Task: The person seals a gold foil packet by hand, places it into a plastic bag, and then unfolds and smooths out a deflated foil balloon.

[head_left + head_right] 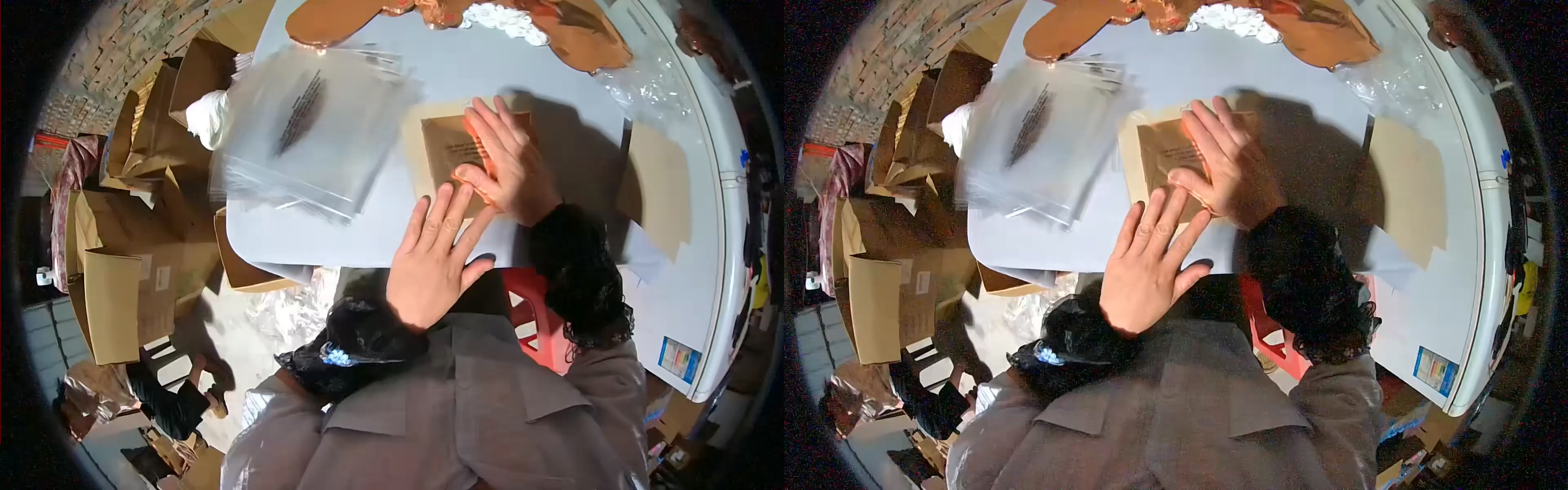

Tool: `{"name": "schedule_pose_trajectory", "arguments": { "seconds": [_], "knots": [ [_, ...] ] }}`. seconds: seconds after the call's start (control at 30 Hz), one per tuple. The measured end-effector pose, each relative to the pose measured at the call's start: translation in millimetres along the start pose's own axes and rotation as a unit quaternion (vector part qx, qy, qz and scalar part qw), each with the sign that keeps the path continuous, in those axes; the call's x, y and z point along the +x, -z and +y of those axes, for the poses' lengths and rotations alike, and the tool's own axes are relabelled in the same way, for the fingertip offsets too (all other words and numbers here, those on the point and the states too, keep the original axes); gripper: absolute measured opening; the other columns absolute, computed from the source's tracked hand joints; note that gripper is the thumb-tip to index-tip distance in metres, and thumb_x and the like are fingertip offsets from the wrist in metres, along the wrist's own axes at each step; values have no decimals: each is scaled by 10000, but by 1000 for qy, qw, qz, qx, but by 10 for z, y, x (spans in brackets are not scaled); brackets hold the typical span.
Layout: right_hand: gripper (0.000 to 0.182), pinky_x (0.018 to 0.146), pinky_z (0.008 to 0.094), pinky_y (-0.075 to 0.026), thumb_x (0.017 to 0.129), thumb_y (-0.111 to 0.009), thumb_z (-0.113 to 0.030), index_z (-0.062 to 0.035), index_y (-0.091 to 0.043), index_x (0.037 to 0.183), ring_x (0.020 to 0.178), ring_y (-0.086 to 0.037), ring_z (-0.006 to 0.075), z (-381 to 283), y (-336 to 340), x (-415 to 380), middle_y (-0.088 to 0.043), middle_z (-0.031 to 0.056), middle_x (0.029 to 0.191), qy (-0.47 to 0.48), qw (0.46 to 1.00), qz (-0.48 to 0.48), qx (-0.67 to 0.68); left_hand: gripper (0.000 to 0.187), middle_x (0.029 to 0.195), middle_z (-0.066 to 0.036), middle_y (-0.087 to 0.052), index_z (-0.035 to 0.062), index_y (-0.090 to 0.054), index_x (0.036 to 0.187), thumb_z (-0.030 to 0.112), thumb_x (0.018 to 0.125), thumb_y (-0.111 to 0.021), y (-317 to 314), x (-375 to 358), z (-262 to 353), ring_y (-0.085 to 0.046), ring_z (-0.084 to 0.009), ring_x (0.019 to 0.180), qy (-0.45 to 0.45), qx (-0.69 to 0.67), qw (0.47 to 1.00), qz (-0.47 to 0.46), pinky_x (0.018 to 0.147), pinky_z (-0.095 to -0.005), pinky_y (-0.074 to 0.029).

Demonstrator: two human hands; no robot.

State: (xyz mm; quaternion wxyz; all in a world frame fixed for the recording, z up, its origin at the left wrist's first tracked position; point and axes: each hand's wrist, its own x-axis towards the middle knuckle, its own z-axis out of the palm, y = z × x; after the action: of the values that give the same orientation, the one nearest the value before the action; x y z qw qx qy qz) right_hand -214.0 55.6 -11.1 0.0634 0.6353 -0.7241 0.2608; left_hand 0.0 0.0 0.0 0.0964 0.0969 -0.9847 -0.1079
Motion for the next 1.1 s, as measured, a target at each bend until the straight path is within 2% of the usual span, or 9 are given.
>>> {"name": "schedule_pose_trajectory", "arguments": {
  "seconds": [0.07, 0.17, 0.3, 0.33, 0.43, 0.53, 0.73, 0.83, 1.1],
  "knots": [
    [741, 1108, 505, -371, 814, -755, -324, 110, -486, 1351, 1364, -387, 503, -99, 63, 30, -460, 289, 1443, -7, 1000, 11, 7, 668, 1611, -128, -292, 187, -390, 1523, 524, 960, -512, 78, -99, -5, -218, -293, 1510, -6, 7, 1000, -10, 1213, -449, -214],
    [689, 1135, 469, -346, 884, -700, -326, 28, -461, 1425, 1424, -340, 448, -95, 71, 56, -428, 201, 1513, -48, 998, -30, -7, 692, 1620, -123, -273, 166, -383, 1525, 548, 958, -490, -127, -64, -102, -216, -289, 1511, -24, 13, 999, 17, 1213, -450, -215],
    [713, 1136, 460, -350, 888, -699, -363, 18, -452, 1439, 1435, -330, 432, -57, -3, -11, -406, 186, 1534, -7, 1000, -1, -21, 541, 1542, -106, -428, 158, -531, 1432, 365, 941, -623, -5, -136, -145, -339, -282, 1464, -14, -93, 994, 55, 1170, -467, -287],
    [715, 1094, 499, -404, 837, -771, -342, 96, -518, 1342, 1366, -421, 472, -67, 8, 1, -504, 283, 1415, 11, 999, 29, -27, 517, 1523, -106, -448, 147, -546, 1411, 326, 934, -634, -9, -222, -145, -351, -295, 1453, -13, -94, 993, 67, 1167, -470, -285],
    [704, 1096, 492, -406, 839, -768, -352, 73, -529, 1347, 1366, -426, 465, -44, -20, -18, -519, 260, 1413, 19, 998, 56, -26, 467, 1485, -96, -489, 130, -577, 1369, 250, 923, -652, -17, -468, -189, -373, -321, 1433, -13, -72, 994, 86, 1163, -484, -275],
    [712, 1146, 424, -350, 937, -652, -409, -18, -409, 1479, 1478, -276, 376, -9, -71, -73, -385, 169, 1553, -4, 998, 37, -42, 444, 1475, -61, -503, 147, -591, 1352, 270, 928, -641, -5, -507, -193, -370, -312, 1435, 3, -16, 995, 98, 1163, -527, -251],
    [742, 1162, 423, -333, 954, -629, -436, -27, -355, 1508, 1495, -234, 362, -74, -208, -144, -326, 170, 1584, -111, 988, 43, -98, 332, 1262, -113, -549, 178, -667, 1247, 283, 934, -637, -6, -385, -105, -456, -337, 1316, 104, -21, 977, 187, 1138, -563, -264],
    [711, 1129, 501, -361, 868, -745, -361, 81, -485, 1360, 1370, -393, 480, -94, -223, -132, -478, 259, 1427, -81, 983, 107, -122, 328, 1225, -133, -546, 128, -645, 1242, 257, 940, -625, -28, -309, -43, -465, -352, 1284, 118, -39, 971, 206, 1129, -564, -273],
    [733, 1128, 517, -357, 870, -744, -361, 76, -454, 1382, 1347, -417, 489, -120, -213, -114, -472, 277, 1424, -90, 985, 105, -105, 383, 1231, -145, -543, 58, -575, 1286, 243, 952, -603, -70, -240, -139, -471, -363, 1264, 117, -53, 969, 210, 1117, -566, -277]
  ]
}}
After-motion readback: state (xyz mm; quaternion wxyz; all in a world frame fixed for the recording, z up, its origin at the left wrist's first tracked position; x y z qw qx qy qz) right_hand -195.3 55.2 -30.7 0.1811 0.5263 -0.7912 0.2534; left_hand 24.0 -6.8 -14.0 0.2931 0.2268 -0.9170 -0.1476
